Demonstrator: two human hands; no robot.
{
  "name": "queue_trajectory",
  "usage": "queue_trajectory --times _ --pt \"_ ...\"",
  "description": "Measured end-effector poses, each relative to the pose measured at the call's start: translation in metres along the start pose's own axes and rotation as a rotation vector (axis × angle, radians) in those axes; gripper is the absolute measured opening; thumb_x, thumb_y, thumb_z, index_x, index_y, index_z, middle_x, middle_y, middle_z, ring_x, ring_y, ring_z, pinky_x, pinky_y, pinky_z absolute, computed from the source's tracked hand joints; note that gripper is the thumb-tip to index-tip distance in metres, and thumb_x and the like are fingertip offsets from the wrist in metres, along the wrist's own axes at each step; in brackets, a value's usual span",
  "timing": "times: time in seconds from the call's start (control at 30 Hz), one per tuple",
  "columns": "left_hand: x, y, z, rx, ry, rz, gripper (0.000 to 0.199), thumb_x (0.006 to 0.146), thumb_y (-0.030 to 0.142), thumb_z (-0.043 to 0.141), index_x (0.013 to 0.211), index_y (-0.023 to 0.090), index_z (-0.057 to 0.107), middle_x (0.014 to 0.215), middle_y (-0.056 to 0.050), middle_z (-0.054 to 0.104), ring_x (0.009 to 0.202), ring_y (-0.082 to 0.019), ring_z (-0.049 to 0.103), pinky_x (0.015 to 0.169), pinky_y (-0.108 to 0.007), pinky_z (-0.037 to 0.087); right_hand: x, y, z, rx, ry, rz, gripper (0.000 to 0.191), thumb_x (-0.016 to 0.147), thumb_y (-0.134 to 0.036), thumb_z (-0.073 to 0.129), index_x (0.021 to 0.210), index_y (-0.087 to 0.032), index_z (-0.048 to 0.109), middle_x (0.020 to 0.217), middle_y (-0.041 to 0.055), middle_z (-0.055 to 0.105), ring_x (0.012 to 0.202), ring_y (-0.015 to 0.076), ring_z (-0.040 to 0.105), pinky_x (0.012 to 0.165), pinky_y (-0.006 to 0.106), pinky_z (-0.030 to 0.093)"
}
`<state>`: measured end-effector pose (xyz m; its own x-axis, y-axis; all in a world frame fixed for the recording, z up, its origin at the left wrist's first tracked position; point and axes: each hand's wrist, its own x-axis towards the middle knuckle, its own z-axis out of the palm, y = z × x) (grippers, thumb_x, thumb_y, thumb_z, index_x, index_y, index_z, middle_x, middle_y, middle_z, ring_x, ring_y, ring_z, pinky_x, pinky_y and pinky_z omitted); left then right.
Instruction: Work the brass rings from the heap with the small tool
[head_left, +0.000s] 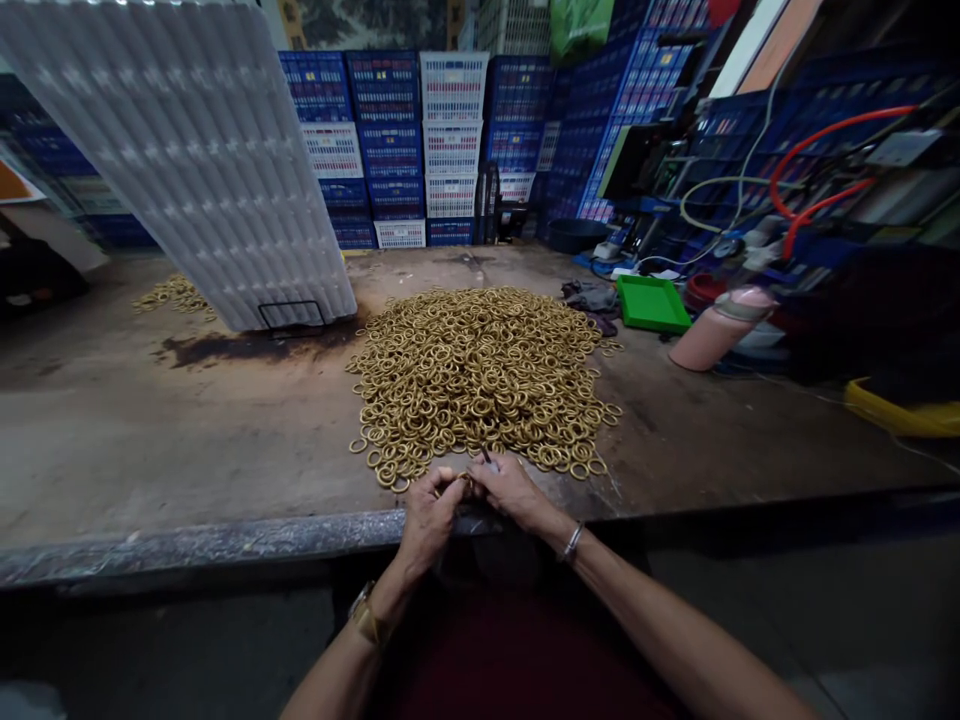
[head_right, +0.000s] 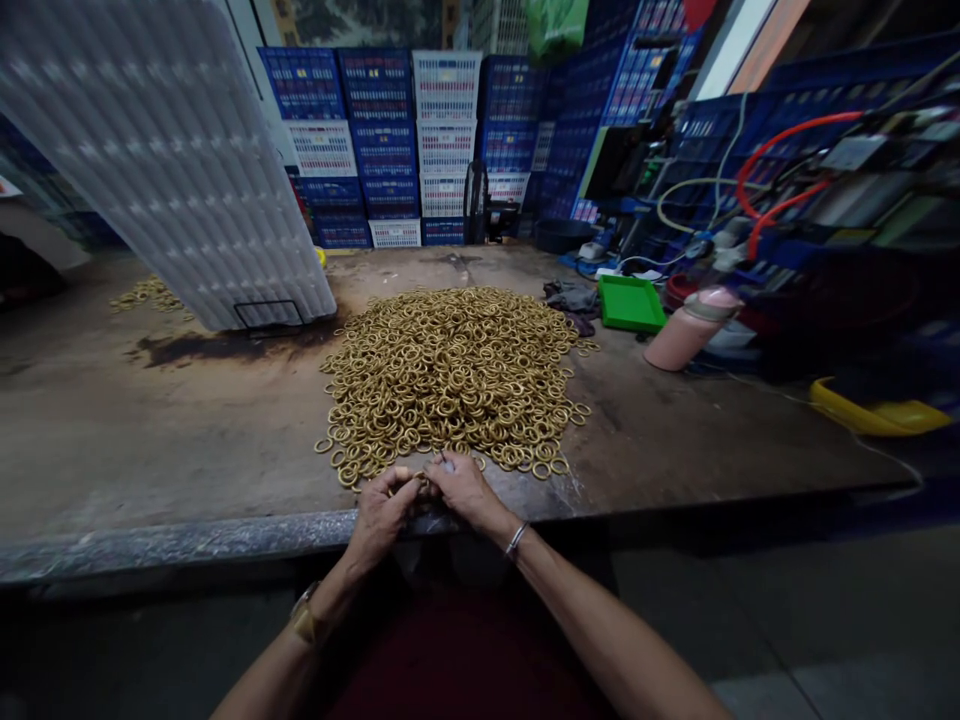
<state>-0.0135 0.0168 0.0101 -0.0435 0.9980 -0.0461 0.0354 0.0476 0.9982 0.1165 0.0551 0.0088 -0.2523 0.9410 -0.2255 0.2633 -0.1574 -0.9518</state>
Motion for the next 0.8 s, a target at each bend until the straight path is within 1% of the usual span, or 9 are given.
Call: queue_trajectory --times 0.07,0.13,0.3,0.37,0.47,0.57,0.63,0.7,0.8 --pt "-0.001 -0.001 0.0 -0.02 -0.025 -0.097 0.019 0.073 0.034 0.056 0.068 0.016 0.059 0.048 0.005 0.046 0.041 -0.007 0.038 0.042 -0.018 0.031 0.001 0.001 0.0 0.029 0.0 0.017 0.013 0.072 -0.03 0.049 0.067 -0.017 0.048 0.05 -0.0059 0.048 0.037 0.0039 0.033 0.037 0.017 0.025" --pt "-0.001 -0.003 -0.001 -0.04 -0.031 -0.161 0.021 0.072 0.036 0.056 0.07 0.016 0.058 0.048 0.006 0.045 0.039 -0.007 0.038 0.038 -0.017 0.029 0.002 0.003 0.0 0.055 -0.006 0.029 0.013 0.071 -0.029 0.05 0.068 -0.017 0.048 0.05 -0.0062 0.048 0.035 0.0031 0.033 0.035 0.016 0.023" --pt "0.0 -0.007 -0.002 -0.106 -0.032 -0.186 0.024 0.07 0.039 0.058 0.073 0.016 0.056 0.054 0.005 0.049 0.04 -0.006 0.041 0.035 -0.015 0.031 0.001 0.004 -0.001 0.172 -0.137 0.098 0.021 0.073 -0.039 0.05 0.074 -0.019 0.045 0.051 -0.0071 0.049 0.031 0.0027 0.029 0.03 0.015 0.018" --pt "-0.001 -0.007 -0.003 -0.132 -0.043 -0.197 0.024 0.071 0.039 0.058 0.074 0.015 0.056 0.055 0.004 0.05 0.041 -0.006 0.042 0.035 -0.015 0.032 0.001 0.004 0.0 0.195 -0.144 0.101 0.022 0.072 -0.041 0.049 0.073 -0.019 0.045 0.052 -0.0073 0.048 0.031 0.0029 0.029 0.03 0.016 0.018" --pt "-0.001 -0.005 -0.002 -0.181 -0.062 -0.224 0.027 0.073 0.042 0.056 0.074 0.015 0.055 0.057 0.004 0.051 0.04 -0.005 0.041 0.035 -0.014 0.03 0.003 0.005 0.0 0.145 -0.087 0.052 0.018 0.072 -0.036 0.049 0.07 -0.018 0.047 0.051 -0.0066 0.049 0.034 0.0038 0.033 0.033 0.016 0.022" --pt "-0.003 -0.003 -0.001 -0.202 -0.078 -0.253 0.031 0.073 0.046 0.055 0.069 0.015 0.053 0.056 0.003 0.051 0.039 -0.004 0.04 0.034 -0.014 0.028 0.005 0.004 0.0 0.043 -0.041 -0.029 0.014 0.071 -0.031 0.05 0.066 -0.017 0.051 0.052 -0.0053 0.049 0.041 0.0052 0.037 0.039 0.017 0.028" --pt "-0.003 -0.002 0.0 -0.213 -0.098 -0.275 0.031 0.072 0.046 0.056 0.068 0.015 0.051 0.056 0.003 0.051 0.039 -0.004 0.041 0.034 -0.014 0.028 0.004 0.002 -0.001 -0.03 -0.016 -0.087 0.014 0.07 -0.028 0.05 0.063 -0.017 0.053 0.052 -0.0048 0.048 0.046 0.0063 0.038 0.043 0.018 0.03" --pt "-0.004 -0.001 -0.001 -0.24 -0.12 -0.287 0.031 0.072 0.045 0.057 0.068 0.015 0.051 0.057 0.003 0.051 0.041 -0.005 0.042 0.035 -0.014 0.028 0.002 -0.002 -0.003 -0.08 -0.006 -0.137 0.015 0.07 -0.028 0.05 0.062 -0.016 0.054 0.052 -0.0047 0.047 0.048 0.007 0.038 0.046 0.018 0.03" --pt "-0.006 0.001 -0.001 -0.312 -0.127 -0.297 0.029 0.071 0.044 0.06 0.071 0.015 0.051 0.059 0.003 0.052 0.042 -0.004 0.042 0.036 -0.015 0.028 -0.001 -0.007 -0.005 -0.078 -0.02 -0.171 0.016 0.07 -0.029 0.049 0.063 -0.016 0.055 0.052 -0.0046 0.046 0.049 0.0073 0.037 0.047 0.019 0.031"
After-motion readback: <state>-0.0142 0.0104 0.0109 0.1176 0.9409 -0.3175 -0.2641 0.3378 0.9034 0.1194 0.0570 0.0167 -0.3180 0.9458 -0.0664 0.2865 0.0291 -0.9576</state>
